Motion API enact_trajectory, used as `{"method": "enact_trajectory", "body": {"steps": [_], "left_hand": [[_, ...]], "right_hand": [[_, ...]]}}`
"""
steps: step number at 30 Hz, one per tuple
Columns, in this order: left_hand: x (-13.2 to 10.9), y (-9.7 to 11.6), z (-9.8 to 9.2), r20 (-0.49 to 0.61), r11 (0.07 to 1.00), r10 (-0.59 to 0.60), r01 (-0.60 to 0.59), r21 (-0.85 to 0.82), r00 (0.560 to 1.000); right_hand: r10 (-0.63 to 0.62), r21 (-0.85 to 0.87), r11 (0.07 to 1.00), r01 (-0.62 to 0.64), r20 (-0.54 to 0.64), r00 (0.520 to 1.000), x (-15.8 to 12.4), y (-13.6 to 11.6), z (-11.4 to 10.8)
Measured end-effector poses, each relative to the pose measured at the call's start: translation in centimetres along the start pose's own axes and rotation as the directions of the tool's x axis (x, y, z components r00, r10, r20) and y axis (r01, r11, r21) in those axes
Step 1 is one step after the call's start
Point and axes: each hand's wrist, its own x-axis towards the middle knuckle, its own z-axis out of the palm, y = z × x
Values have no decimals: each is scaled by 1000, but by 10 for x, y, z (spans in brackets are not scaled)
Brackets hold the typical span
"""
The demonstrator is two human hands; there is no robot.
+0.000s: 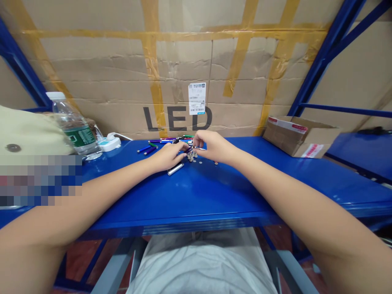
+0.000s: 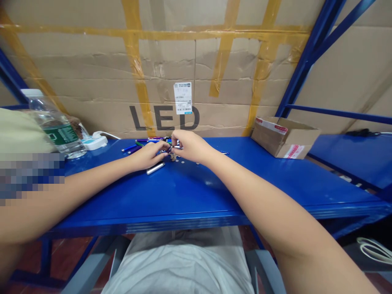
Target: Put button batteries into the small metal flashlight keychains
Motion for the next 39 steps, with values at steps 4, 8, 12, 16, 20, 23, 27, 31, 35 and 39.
{"method": "enact_trajectory", "body": {"steps": [4,8,12,16,20,23,27,31,35,39], "left_hand": [[0,0,-1,2,1000,8,-8,5,1000],[0,-1,0,10,1000,10,-10,-5,1000],[1,-2,1,13,1000,8,-8,-7,1000],[1,-1,1,1,1000,27,-27,-6,1000],[1,-2,1,8,1000,25,-25,4,1000],[0,-2,0,17,1000,17,-17,6,1000],[1,1,-2,13,1000,12,-12,-9,1000],[1,2,-3,-21,1000,22,-23,-18,1000],[0,1,-2,-40,999,32,-33,-43,999],[1,0,-2,-30,998,65,-66,-21,997]], "right_hand": [[-48,0,999,48,-24,999,1,4,2],[-79,10,997,80,-32,996,1,6,4],[-68,18,998,68,-28,997,1,6,5],[-40,29,999,41,-33,999,1,6,7],[-13,43,999,15,-47,999,2,6,10],[12,67,998,-8,-58,998,2,5,10],[-4,38,999,9,-110,994,1,5,4],[-50,-51,998,45,-105,993,1,9,-3],[1,-129,992,-5,-29,1000,0,11,-5],[132,-159,981,-108,149,980,-1,8,-6]]}}
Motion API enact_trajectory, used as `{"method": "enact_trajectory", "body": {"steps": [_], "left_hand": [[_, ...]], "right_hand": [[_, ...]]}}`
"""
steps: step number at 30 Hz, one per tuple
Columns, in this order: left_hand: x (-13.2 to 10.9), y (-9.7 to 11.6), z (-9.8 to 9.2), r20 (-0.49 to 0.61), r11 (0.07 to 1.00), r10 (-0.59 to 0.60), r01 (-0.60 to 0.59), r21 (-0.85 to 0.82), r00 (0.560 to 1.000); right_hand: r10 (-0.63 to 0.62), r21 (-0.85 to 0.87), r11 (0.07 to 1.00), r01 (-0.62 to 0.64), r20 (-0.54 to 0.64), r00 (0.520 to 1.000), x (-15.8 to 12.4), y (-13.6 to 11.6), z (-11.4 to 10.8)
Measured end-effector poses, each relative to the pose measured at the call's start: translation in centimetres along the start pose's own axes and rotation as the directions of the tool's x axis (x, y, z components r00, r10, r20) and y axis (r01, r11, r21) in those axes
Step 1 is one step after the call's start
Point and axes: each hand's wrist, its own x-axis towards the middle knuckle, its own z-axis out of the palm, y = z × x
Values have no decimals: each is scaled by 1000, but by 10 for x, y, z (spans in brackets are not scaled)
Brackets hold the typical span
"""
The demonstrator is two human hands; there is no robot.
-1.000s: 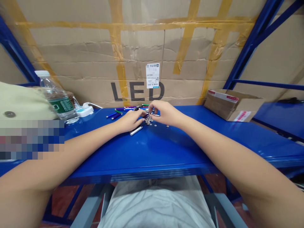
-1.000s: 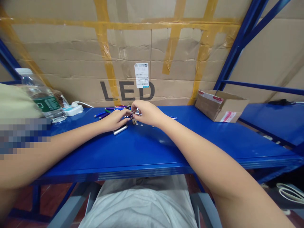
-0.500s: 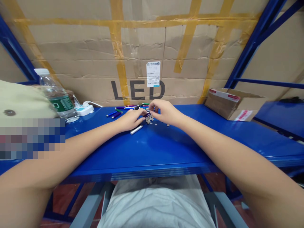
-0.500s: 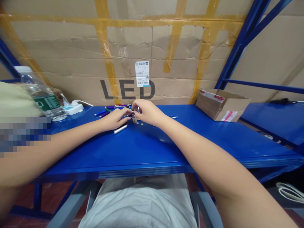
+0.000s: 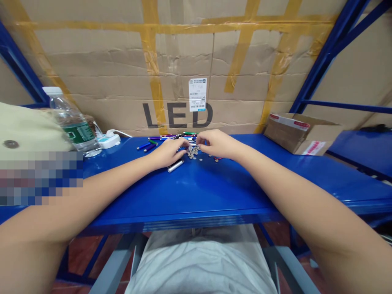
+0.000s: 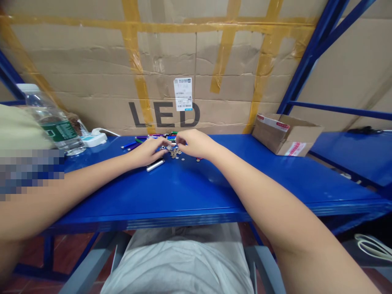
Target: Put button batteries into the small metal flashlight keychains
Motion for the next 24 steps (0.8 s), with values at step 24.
{"method": "enact_trajectory", "body": {"steps": [24], "left_hand": [[3,-2,0,74,992,0,-10,123,997]], "right_hand": [[2,11,1000,-6,349,937,8,22,23]]}}
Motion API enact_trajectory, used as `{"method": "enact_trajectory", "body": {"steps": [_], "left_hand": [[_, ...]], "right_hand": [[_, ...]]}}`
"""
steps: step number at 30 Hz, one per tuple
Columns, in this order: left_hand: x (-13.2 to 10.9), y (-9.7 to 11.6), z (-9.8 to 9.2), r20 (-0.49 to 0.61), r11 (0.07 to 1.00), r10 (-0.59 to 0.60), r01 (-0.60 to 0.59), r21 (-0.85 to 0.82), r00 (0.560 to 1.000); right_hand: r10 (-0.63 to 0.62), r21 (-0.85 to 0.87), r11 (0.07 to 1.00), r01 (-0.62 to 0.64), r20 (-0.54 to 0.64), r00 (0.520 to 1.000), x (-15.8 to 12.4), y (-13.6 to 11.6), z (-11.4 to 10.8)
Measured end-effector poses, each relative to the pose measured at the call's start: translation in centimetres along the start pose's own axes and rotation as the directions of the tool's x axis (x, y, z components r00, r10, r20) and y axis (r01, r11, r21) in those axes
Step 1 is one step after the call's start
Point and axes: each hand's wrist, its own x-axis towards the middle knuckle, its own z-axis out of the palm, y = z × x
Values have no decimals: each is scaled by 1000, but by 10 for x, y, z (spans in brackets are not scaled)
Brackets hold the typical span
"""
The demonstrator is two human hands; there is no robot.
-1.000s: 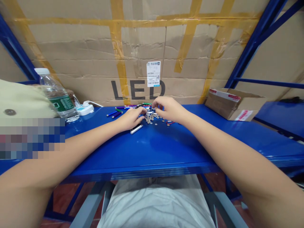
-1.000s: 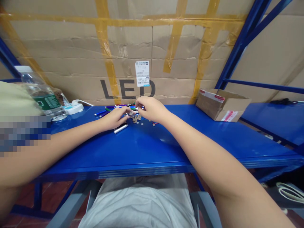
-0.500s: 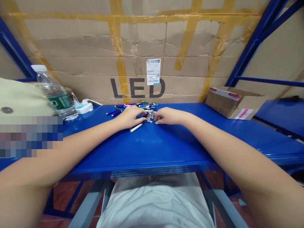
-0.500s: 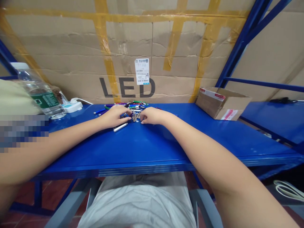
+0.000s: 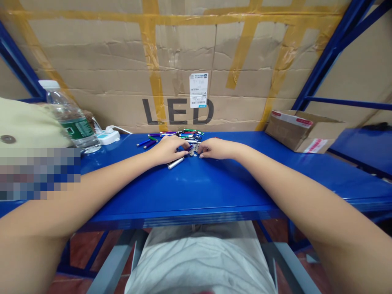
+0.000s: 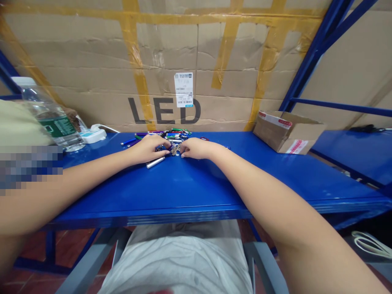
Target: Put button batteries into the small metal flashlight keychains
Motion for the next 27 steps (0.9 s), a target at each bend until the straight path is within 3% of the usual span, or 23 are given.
{"method": "enact_trajectory", "body": {"steps": [16,21,27], "left_hand": [[0,2,-1,14,1000,15,-15,-8,1000],[1,1,-1,25,1000,24,-24,-3,999],[1,1,-1,27,999,44,-44,8,999]], "right_hand": [[55,27,998,-56,36,998,0,-4,0],[62,108,992,-65,29,998,-5,-3,-8],[89,325,945,-45,-121,989,-14,-6,-21]]}}
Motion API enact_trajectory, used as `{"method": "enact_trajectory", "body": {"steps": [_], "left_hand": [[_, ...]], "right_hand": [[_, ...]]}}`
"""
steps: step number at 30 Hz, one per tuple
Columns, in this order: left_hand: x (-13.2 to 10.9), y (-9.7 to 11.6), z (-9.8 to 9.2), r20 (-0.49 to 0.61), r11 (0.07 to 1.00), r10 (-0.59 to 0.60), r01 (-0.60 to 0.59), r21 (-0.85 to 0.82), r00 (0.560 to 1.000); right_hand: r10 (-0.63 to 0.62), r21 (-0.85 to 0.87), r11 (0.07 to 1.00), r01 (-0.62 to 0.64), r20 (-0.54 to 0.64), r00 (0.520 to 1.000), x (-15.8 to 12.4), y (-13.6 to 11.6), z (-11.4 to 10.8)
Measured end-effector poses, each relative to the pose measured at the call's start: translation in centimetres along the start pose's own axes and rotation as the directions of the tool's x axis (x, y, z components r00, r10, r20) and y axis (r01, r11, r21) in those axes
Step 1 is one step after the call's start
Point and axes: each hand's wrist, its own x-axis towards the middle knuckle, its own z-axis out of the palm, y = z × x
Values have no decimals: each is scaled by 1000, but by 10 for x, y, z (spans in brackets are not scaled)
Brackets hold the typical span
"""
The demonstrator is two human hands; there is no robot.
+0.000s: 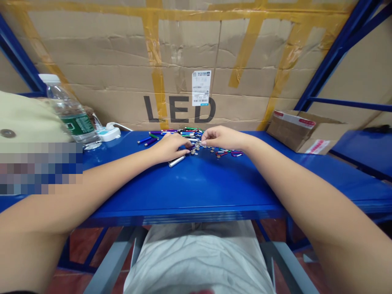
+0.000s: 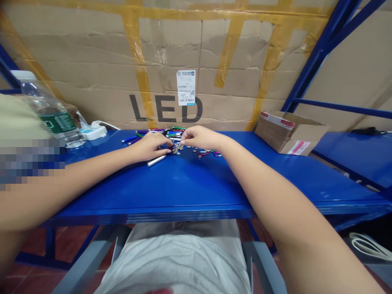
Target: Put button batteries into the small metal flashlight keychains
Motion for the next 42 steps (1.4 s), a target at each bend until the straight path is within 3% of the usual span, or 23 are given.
{"method": "enact_trajectory", "body": {"steps": [6,10,13,16,20,24,29,33,38,42], "left_hand": [[-1,-1,1,-3,1000,11,-11,20,1000],[-1,-1,2,-5,1000,19,-19,20,1000],[-1,-1,1,-2,1000,13,-13,13,1000],[0,1,0,10,1000,4,-4,8,1000],[1,1,-2,11,1000,15,-15,8,1000],[1,2,-3,20,1000,14,-14,5,1000],[1,4,-3,9,1000,3,-3,13,1000],[1,3,-3,11,1000,9,-9,6,1000],[1,2,-2,24,1000,7,-7,1,1000],[1,1,-2,23,1000,7,-7,0,1000]], "right_hand": [[22,37,999,-23,15,1000,3,-5,12],[55,39,998,-53,-54,997,5,-7,17],[34,37,999,-31,-103,994,6,-5,14],[1,-89,996,-12,-121,993,2,-2,3],[114,-333,939,-90,52,992,-8,2,-15],[161,-380,922,-75,200,967,-11,9,-20],[211,-405,910,-90,266,940,-8,15,-16],[172,-357,930,-87,214,962,-8,14,-17],[-18,-167,985,37,111,994,-7,7,-17],[-78,-48,996,78,5,997,-4,1,-8]]}}
